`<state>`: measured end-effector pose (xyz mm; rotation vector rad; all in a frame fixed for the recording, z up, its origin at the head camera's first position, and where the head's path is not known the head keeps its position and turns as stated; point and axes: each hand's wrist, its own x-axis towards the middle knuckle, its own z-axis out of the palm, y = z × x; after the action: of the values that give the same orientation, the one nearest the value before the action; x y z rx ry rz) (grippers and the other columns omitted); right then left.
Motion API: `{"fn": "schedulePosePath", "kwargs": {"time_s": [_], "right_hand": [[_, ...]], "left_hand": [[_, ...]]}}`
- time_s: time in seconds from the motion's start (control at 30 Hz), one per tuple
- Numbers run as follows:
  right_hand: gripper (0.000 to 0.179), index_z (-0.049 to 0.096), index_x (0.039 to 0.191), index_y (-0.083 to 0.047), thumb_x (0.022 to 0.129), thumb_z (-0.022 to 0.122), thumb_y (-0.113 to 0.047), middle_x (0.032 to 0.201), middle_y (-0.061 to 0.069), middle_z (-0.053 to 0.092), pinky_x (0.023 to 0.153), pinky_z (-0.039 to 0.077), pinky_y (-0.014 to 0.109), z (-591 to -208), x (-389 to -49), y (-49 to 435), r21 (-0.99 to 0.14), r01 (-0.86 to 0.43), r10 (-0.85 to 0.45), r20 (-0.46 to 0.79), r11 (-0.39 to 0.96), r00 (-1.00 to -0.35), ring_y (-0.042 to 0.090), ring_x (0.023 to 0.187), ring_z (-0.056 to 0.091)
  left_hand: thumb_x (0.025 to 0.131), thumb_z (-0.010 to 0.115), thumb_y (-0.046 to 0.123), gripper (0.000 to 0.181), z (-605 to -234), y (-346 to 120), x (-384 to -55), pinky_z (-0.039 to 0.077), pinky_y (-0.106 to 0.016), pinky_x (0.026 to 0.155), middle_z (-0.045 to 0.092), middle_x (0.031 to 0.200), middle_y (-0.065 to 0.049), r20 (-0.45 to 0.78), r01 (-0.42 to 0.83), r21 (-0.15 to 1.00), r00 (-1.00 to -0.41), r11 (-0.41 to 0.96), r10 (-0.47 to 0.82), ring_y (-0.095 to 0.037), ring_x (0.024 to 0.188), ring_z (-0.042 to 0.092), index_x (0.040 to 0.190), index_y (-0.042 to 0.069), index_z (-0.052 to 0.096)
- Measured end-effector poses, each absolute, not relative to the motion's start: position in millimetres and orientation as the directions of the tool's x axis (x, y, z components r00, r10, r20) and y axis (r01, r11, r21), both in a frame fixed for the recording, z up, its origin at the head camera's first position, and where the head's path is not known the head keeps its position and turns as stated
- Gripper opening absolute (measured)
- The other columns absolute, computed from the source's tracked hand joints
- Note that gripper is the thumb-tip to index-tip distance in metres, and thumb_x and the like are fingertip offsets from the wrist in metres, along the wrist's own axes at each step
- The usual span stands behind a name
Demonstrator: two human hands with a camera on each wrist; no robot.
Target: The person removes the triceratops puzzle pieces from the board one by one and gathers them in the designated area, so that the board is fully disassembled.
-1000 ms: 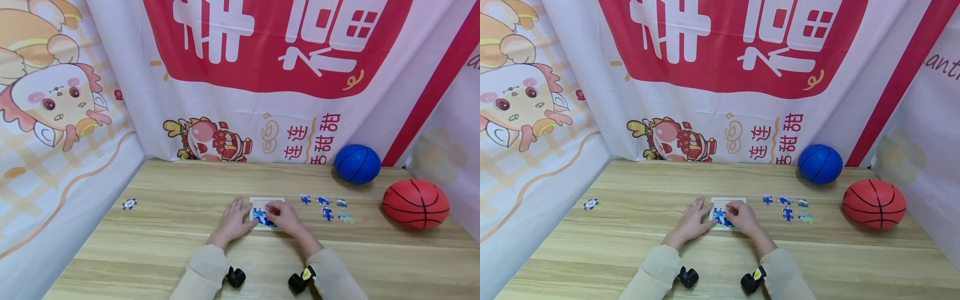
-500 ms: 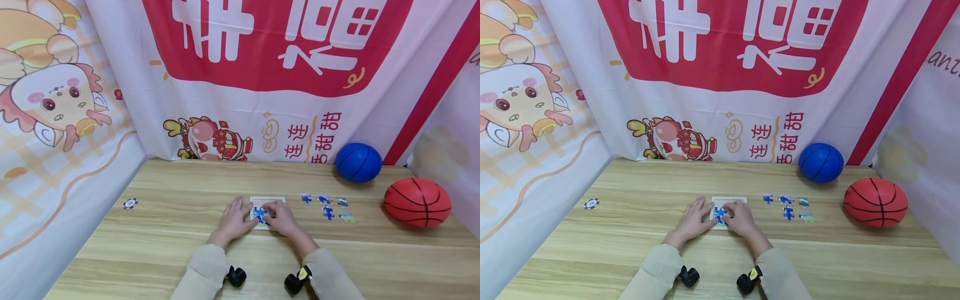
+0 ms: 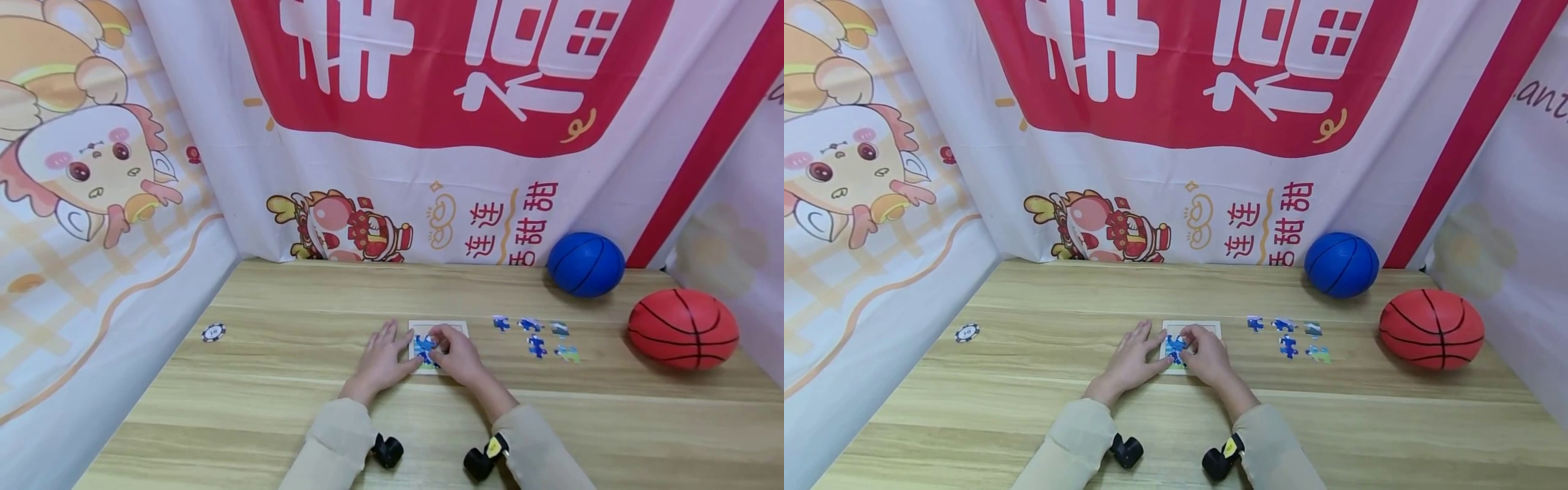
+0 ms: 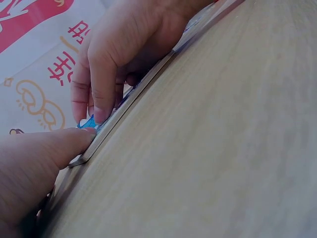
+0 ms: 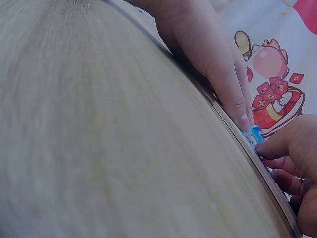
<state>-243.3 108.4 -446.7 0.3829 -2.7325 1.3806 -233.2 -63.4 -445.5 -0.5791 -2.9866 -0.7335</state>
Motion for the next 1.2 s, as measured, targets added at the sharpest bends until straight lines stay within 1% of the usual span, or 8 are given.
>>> {"fn": "schedulePosePath", "kwargs": {"time_s": [0.3, 0.4, 0.53, 0.77, 0.93, 1.2], "right_hand": [[0.024, 0.059, 0.095, -0.003, 0.073, 0.066, -0.001, 0.077, 0.003, 0.052, 0.062, 0.041, 0.028, -445.8, -242.6, 108.1, -0.779, -0.259, -0.196, 0.177, 0.571, -0.965, 0.016, 0.069, 0.046], [0.022, 0.06, 0.095, -0.003, 0.073, 0.065, -0.001, 0.076, 0.003, 0.052, 0.062, 0.041, 0.029, -445.6, -242.6, 108.1, -0.781, -0.259, -0.191, 0.181, 0.568, -0.965, 0.016, 0.069, 0.046], [0.022, 0.061, 0.095, -0.004, 0.074, 0.065, -0.001, 0.075, 0.001, 0.052, 0.062, 0.042, 0.028, -444.4, -242.4, 107.9, -0.807, -0.232, -0.17, 0.165, 0.543, -0.972, 0.015, 0.069, 0.047], [0.026, 0.061, 0.099, -0.003, 0.073, 0.064, 0.002, 0.075, 0.002, 0.054, 0.06, 0.044, 0.027, -436.7, -241.8, 111.7, -0.856, -0.203, -0.133, 0.158, 0.476, -0.978, 0.016, 0.068, 0.05], [0.027, 0.061, 0.103, -0.01, 0.077, 0.063, -0.003, 0.079, 0.002, 0.054, 0.06, 0.044, 0.027, -429.4, -241.8, 123.9, -0.882, -0.156, -0.102, 0.123, 0.444, -0.987, 0.017, 0.071, 0.05], [0.026, 0.06, 0.107, -0.011, 0.08, 0.061, -0.009, 0.084, 0.005, 0.055, 0.065, 0.042, 0.03, -415.1, -239.8, 158.7, -0.879, -0.153, -0.082, 0.13, 0.452, -0.988, 0.02, 0.076, 0.049]], "left_hand": [[0.081, 0.051, 0.046, 0.06, -443.7, -63.2, -233.5, 0.01, -0.045, 0.1, 0.019, 0.138, -0.022, 0.111, 0.373, 0.449, -0.925, 0.812, 0.363, -0.032, 0.126, 0.012, 0.129, 0.011, 0.042], [0.081, 0.051, 0.047, 0.06, -442.2, -63.1, -232.2, 0.009, -0.045, 0.1, 0.019, 0.138, -0.022, 0.113, 0.372, 0.45, -0.925, 0.812, 0.362, -0.032, 0.126, 0.012, 0.129, 0.011, 0.042], [0.081, 0.05, 0.048, 0.061, -442.8, -63.1, -232.3, 0.009, -0.044, 0.101, 0.018, 0.138, -0.021, 0.108, 0.368, 0.449, -0.927, 0.814, 0.359, -0.031, 0.127, 0.011, 0.129, 0.012, 0.041], [0.08, 0.05, 0.05, 0.063, -444.5, -63.6, -232.4, 0.006, -0.044, 0.101, 0.016, 0.139, -0.019, 0.092, 0.35, 0.455, -0.933, 0.819, 0.348, -0.03, 0.127, 0.009, 0.13, 0.014, 0.039], [0.08, 0.05, 0.05, 0.063, -443.6, -63.5, -232.2, 0.007, -0.044, 0.101, 0.017, 0.139, -0.019, 0.093, 0.35, 0.454, -0.933, 0.82, 0.347, -0.03, 0.127, 0.01, 0.13, 0.013, 0.04], [0.08, 0.05, 0.05, 0.063, -444.5, -63.6, -232.5, 0.007, -0.044, 0.101, 0.017, 0.139, -0.019, 0.096, 0.352, 0.453, -0.933, 0.819, 0.348, -0.03, 0.127, 0.01, 0.13, 0.013, 0.04]]}}
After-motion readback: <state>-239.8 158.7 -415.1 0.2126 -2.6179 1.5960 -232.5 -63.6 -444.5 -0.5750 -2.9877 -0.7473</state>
